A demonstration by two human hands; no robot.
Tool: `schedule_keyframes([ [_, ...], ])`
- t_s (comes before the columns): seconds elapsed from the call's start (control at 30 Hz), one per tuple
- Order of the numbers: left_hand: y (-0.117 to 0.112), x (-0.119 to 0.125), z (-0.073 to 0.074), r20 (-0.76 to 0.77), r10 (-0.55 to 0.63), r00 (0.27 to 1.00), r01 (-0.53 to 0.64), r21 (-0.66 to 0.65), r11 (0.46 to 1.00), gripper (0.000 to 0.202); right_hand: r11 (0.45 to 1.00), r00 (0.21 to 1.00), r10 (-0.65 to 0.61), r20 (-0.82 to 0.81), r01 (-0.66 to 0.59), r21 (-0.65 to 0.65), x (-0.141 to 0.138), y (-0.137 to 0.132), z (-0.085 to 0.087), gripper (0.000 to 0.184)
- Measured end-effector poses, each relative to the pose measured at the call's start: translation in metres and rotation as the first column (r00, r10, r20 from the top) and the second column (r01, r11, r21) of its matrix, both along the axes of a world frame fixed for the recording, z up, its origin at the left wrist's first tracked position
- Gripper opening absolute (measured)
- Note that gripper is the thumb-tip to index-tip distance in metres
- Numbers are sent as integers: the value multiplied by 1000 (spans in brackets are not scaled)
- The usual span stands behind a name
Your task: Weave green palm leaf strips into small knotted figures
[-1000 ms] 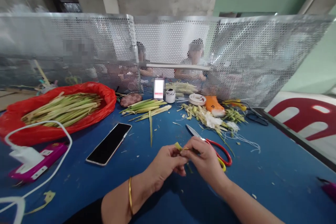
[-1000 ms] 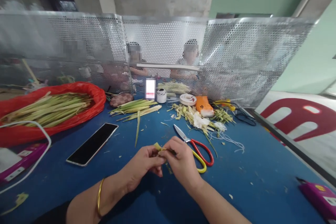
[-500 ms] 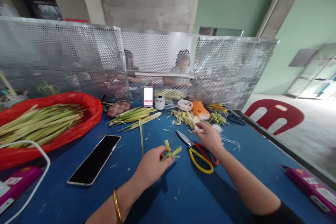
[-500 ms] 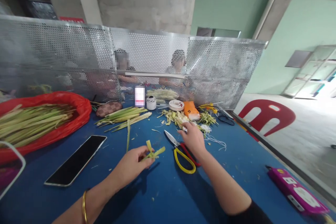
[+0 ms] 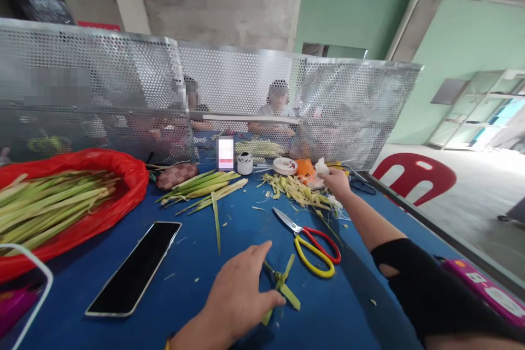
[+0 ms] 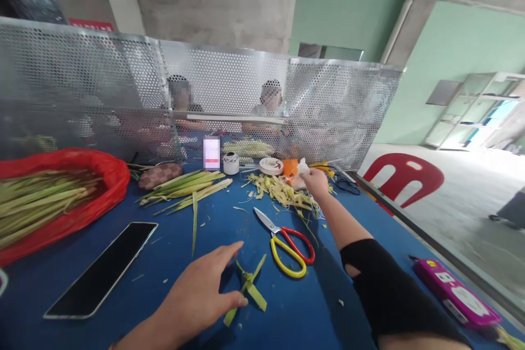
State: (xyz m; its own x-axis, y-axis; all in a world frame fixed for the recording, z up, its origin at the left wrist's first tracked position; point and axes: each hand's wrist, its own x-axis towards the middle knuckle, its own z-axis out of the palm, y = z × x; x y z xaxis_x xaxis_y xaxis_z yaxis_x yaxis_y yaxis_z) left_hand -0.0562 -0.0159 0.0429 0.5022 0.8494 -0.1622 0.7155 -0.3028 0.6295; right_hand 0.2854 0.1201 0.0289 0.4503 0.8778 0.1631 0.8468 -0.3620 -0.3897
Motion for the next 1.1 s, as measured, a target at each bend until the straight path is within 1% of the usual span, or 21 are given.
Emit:
schedule_keyframes([
  [0.07,-2,2,0,-18,-15,1000,15,-13,1000,80,1000,1000,-4,6,4,19,7,7,10,35],
  [0.13,-3,2,-2,-26,-19,999,19,-4,1000,74,1000,1000,12,11,-12,18,8,12,15,35],
  [0.27,-4,1,-7,-25,-47,999,48,28,998,66,990,992,126,0,-125,-59,-1,19,17,34],
  [0.33,-3,0,-11,-26,-58,998,59,37,998,64,977,982,188,-1,-187,-105,-1,18,19,34],
  [0.43,-2,0,-14,-25,-56,998,57,48,997,61,965,973,230,35,-223,-139,9,7,21,29],
  [0.5,-2,1,-15,-29,-52,998,53,46,998,60,963,971,232,66,-219,-158,19,-6,18,23],
  [0.57,-3,1,-13,-41,-50,998,52,36,998,60,964,972,216,97,-196,-182,27,-21,10,21],
  [0.6,-4,2,-12,-47,-51,998,52,31,998,60,966,973,203,109,-180,-187,31,-29,4,24],
  [0.67,-5,3,-11,-57,-54,997,55,19,998,58,972,977,173,126,-149,-180,34,-42,-10,38],
  [0.7,-5,3,-10,-57,-59,997,61,26,998,57,976,978,159,132,-135,-170,35,-47,-17,45],
  [0.73,-5,3,-10,-59,-56,997,57,18,998,55,980,980,146,134,-125,-157,35,-50,-24,49],
  [0.77,-5,3,-10,-55,-53,997,55,34,998,55,983,981,138,133,-119,-142,34,-53,-30,48],
  [0.87,-5,3,-12,-48,-37,998,40,49,998,54,989,985,130,109,-122,-77,33,-56,-40,28],
  [0.93,-4,3,-14,-47,-26,999,28,47,998,54,992,989,124,77,-122,-21,34,-57,-43,18],
  [1.0,-4,2,-15,-52,-24,998,26,39,999,54,994,994,99,38,-101,44,36,-59,-43,16],
  [1.1,-4,2,-15,-66,-29,997,31,33,999,54,985,999,31,-30,-26,171,43,-63,-40,16],
])
